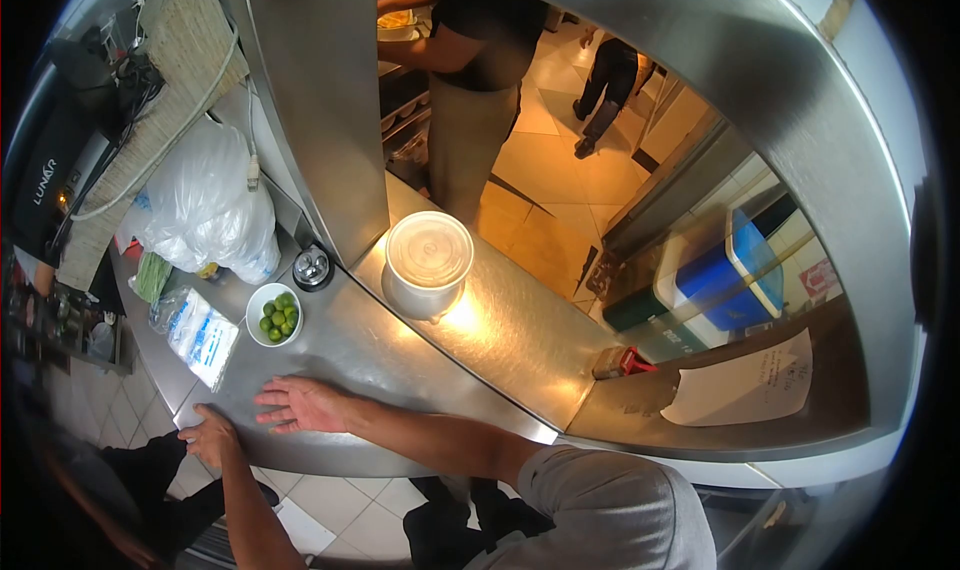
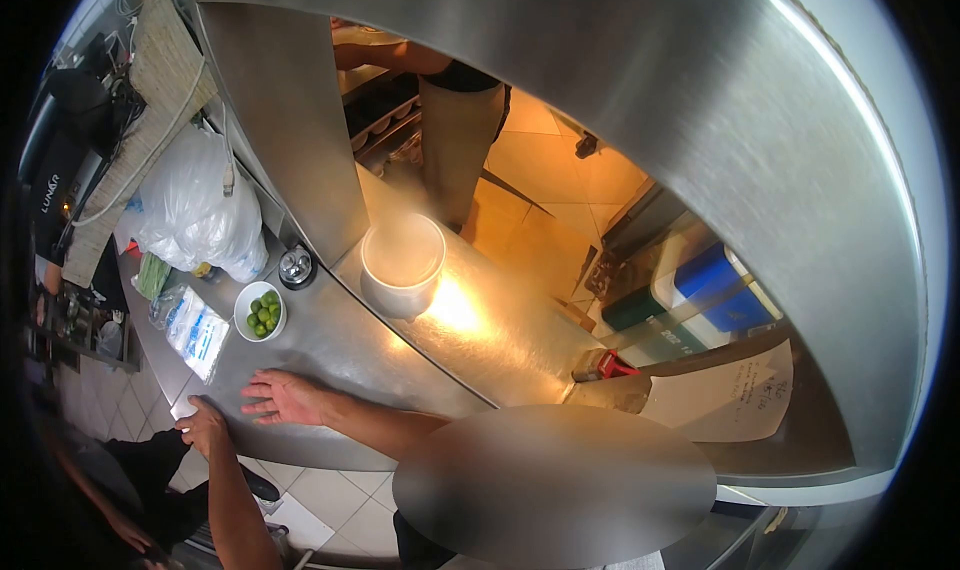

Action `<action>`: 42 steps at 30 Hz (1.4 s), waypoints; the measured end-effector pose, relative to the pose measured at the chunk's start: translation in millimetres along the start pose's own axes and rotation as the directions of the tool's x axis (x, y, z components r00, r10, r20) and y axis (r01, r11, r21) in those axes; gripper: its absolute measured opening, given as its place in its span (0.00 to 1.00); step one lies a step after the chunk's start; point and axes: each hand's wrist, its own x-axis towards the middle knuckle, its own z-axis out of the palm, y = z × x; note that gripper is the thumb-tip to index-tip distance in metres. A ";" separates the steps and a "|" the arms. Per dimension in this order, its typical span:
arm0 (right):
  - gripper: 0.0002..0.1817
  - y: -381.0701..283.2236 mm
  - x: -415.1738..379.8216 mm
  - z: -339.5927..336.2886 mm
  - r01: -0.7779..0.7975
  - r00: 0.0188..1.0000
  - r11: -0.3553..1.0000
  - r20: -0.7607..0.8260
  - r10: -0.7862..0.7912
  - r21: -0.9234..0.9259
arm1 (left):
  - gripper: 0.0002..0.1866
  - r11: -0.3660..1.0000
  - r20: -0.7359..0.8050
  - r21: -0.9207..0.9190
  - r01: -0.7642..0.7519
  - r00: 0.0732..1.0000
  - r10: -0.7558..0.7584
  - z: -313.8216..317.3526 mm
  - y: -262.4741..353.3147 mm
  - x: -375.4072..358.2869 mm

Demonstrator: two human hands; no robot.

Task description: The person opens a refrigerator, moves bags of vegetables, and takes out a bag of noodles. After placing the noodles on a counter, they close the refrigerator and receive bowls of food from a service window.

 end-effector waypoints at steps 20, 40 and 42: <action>0.35 -0.3 1.0 -2.0 0.018 0.999 0.999 0.037 -0.019 0.029 | 0.51 0.991 0.002 -0.074 0.112 0.994 -0.112 -6.8 5.6 -6.3; 0.34 -1.1 -0.3 -0.4 0.007 1.000 0.999 0.011 -0.007 0.038 | 0.51 0.990 -0.008 -0.080 0.120 0.993 -0.121 -4.4 5.3 -3.5; 0.33 -0.3 -1.1 1.4 0.014 1.000 0.999 -0.004 -0.014 0.030 | 0.51 0.990 -0.028 -0.087 0.108 0.993 -0.111 -1.6 3.9 -3.3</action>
